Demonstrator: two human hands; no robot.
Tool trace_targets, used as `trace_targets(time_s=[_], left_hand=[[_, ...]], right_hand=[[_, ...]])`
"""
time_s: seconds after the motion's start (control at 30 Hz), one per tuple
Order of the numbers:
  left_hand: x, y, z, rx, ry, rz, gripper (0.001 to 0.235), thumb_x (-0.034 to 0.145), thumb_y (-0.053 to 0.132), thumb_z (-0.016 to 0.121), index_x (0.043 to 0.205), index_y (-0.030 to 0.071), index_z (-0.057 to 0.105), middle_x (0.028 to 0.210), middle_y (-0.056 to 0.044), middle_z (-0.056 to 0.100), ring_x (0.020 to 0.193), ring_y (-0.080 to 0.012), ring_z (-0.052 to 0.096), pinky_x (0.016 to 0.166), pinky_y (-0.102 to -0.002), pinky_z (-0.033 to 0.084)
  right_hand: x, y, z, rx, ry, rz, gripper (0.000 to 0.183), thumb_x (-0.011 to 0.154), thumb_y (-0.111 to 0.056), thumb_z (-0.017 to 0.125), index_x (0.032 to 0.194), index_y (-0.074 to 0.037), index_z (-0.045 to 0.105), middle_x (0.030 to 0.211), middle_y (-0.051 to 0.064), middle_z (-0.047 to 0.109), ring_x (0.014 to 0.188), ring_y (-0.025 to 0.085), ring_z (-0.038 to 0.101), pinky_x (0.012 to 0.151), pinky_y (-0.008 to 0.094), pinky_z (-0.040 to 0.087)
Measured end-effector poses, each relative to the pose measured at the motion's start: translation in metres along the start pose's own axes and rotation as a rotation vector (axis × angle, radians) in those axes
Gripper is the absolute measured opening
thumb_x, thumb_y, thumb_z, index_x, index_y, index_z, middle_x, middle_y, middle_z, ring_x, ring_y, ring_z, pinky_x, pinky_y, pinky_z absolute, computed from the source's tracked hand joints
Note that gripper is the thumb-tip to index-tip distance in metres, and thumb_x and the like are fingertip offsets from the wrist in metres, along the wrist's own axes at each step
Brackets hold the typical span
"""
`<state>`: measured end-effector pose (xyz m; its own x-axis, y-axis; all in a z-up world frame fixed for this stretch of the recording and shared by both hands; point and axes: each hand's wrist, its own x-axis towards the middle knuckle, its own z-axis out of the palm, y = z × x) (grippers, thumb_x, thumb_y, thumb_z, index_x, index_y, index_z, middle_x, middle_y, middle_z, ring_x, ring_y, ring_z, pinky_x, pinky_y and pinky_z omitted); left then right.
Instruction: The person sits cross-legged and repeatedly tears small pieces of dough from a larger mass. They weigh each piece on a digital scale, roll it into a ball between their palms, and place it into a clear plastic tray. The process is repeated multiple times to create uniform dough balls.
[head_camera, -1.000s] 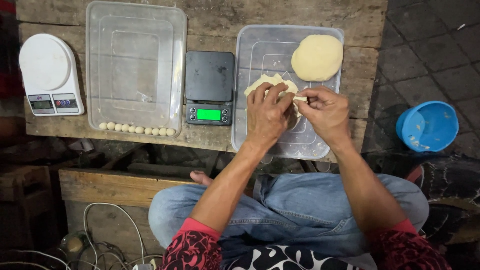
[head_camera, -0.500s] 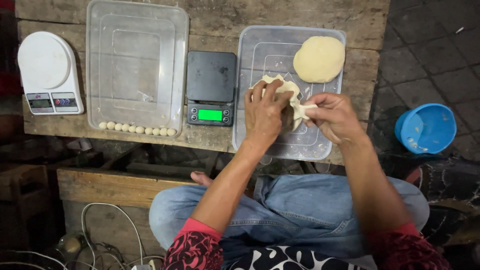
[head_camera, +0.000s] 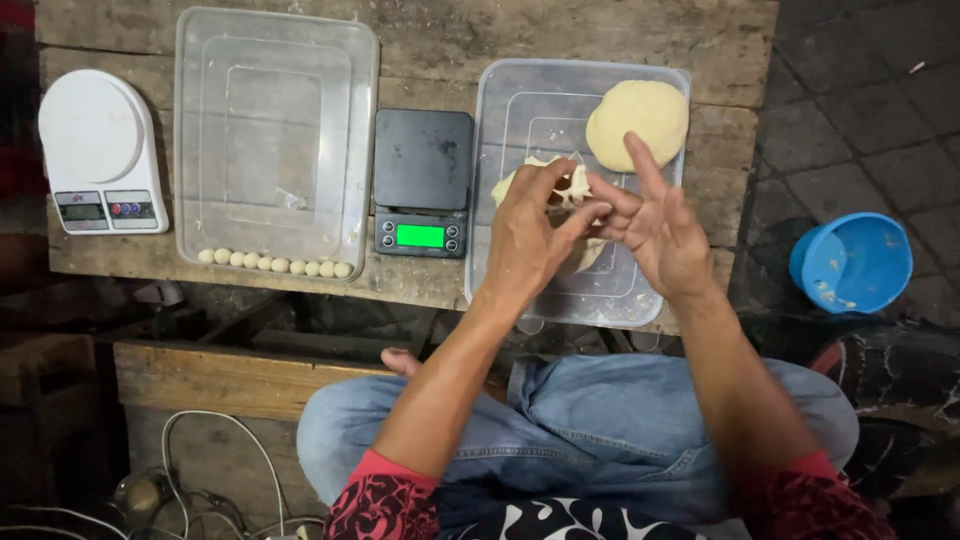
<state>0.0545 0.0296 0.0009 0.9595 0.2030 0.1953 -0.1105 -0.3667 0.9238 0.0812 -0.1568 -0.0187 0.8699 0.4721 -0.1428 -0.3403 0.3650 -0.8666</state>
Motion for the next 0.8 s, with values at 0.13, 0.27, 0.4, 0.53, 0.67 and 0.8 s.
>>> trace_targets(time_s=[0.13,0.27,0.4,0.53,0.67,0.8], left_hand=[[0.003,0.002,-0.007,-0.066,0.051,-0.052,0.026,0.09,0.023,0.081,0.113,0.013,0.073,0.093,-0.01,0.068,0.09,-0.0339,0.074,0.076,-0.039,0.06],[0.012,-0.003,-0.019,-0.054,0.066,-0.148,0.016,0.091,0.017,0.075,0.107,0.014,0.077,0.09,-0.013,0.074,0.087,-0.0336,0.076,0.074,-0.04,0.061],[0.027,-0.016,-0.055,0.159,0.127,-0.105,0.034,0.087,0.007,0.072,0.12,0.004,0.066,0.099,-0.026,0.074,0.098,-0.0479,0.072,0.083,-0.054,0.058],[0.034,-0.052,-0.081,0.477,0.194,-0.165,0.013,0.089,0.018,0.076,0.1,0.011,0.071,0.088,-0.014,0.074,0.087,-0.0426,0.072,0.076,-0.054,0.056],[0.034,-0.084,-0.086,0.731,0.294,-0.179,0.011,0.084,0.019,0.083,0.092,0.015,0.076,0.093,-0.007,0.07,0.085,-0.0349,0.07,0.068,-0.046,0.059],[0.029,-0.106,-0.093,0.828,0.251,-0.141,0.015,0.09,0.025,0.077,0.102,0.016,0.08,0.105,-0.01,0.062,0.092,-0.0396,0.065,0.073,-0.051,0.06]], right_hand=[[-0.004,-0.002,0.012,-0.113,-0.053,0.015,0.104,0.091,-0.08,0.029,0.169,-0.016,0.007,0.148,0.02,0.056,0.129,0.027,0.061,0.103,0.044,0.056],[-0.006,-0.005,0.025,-0.44,0.207,-0.212,0.065,0.109,-0.034,0.044,0.161,0.0,0.027,0.131,0.031,0.064,0.105,0.037,0.07,0.079,0.04,0.062],[-0.004,-0.002,0.016,-0.494,0.386,-0.336,0.037,0.113,-0.013,0.052,0.147,0.001,0.051,0.114,0.025,0.072,0.079,0.026,0.075,0.059,0.024,0.059],[-0.001,0.0,0.014,-0.568,0.399,-0.398,0.031,0.111,-0.008,0.056,0.14,0.006,0.057,0.105,0.026,0.073,0.072,0.023,0.072,0.057,0.025,0.058],[0.002,0.0,0.013,-0.62,0.398,-0.411,0.025,0.11,-0.005,0.059,0.132,0.006,0.064,0.101,0.025,0.075,0.068,0.02,0.07,0.055,0.025,0.057],[0.0,-0.002,0.016,-0.63,0.412,-0.396,0.022,0.11,-0.002,0.06,0.129,0.005,0.067,0.099,0.025,0.075,0.066,0.02,0.068,0.054,0.025,0.056]])
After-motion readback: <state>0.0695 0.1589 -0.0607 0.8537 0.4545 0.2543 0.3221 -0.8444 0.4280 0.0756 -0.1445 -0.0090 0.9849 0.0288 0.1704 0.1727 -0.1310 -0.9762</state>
